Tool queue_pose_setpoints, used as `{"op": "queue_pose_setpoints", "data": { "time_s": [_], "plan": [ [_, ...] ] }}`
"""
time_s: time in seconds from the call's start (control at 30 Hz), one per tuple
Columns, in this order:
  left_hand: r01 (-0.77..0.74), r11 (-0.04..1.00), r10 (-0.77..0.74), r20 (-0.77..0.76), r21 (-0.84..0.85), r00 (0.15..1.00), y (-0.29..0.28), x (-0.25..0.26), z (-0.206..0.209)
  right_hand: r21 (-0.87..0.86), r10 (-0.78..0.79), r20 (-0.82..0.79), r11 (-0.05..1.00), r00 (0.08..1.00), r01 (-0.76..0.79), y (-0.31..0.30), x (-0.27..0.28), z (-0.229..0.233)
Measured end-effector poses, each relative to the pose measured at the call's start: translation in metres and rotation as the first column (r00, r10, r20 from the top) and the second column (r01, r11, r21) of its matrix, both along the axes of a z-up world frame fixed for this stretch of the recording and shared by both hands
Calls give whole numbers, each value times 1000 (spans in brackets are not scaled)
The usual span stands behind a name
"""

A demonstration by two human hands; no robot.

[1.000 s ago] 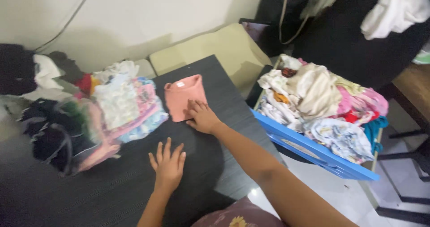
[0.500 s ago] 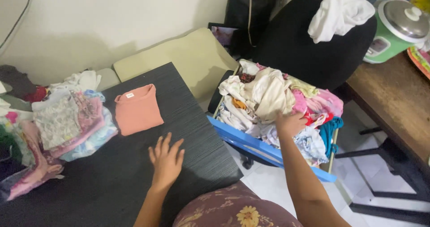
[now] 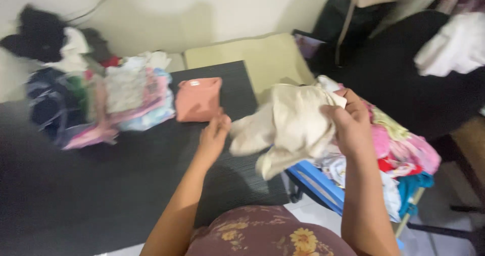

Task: Folding various small items of baby or children's clothing and placing them into neat stacks on a table.

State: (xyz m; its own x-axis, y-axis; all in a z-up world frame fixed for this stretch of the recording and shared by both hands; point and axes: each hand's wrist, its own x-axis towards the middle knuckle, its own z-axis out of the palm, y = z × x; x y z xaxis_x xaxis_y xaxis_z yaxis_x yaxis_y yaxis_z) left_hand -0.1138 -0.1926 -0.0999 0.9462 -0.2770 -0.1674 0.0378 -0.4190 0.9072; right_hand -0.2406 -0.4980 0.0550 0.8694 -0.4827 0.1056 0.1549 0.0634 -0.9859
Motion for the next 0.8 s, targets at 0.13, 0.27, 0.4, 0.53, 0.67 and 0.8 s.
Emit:
{"op": "queue_pose_setpoints", "data": {
  "time_s": [0.13,0.27,0.4,0.53,0.67,0.8],
  "plan": [
    [-90,838,-60,-255,-538,965,76,-8,35,174,166,-17,972,986,-160,44,26,-4],
    [-79,922,31,-131,-378,991,135,-22,-10,-392,72,-280,901,957,-183,64,49,-94],
    [-36,959,53,-54,282,997,157,-38,-2,-662,156,-478,583,864,-471,104,52,-218],
    [10,978,-3,-36,210,999,152,-35,-12,-346,294,-758,575,582,-741,244,16,-137],
    [-41,960,8,-119,-276,993,153,-35,20,-612,271,-401,631,875,-477,249,17,-193],
    [-334,922,63,777,195,626,155,-38,72,189,319,-431,947,844,-261,203,38,-166]
  ]
}}
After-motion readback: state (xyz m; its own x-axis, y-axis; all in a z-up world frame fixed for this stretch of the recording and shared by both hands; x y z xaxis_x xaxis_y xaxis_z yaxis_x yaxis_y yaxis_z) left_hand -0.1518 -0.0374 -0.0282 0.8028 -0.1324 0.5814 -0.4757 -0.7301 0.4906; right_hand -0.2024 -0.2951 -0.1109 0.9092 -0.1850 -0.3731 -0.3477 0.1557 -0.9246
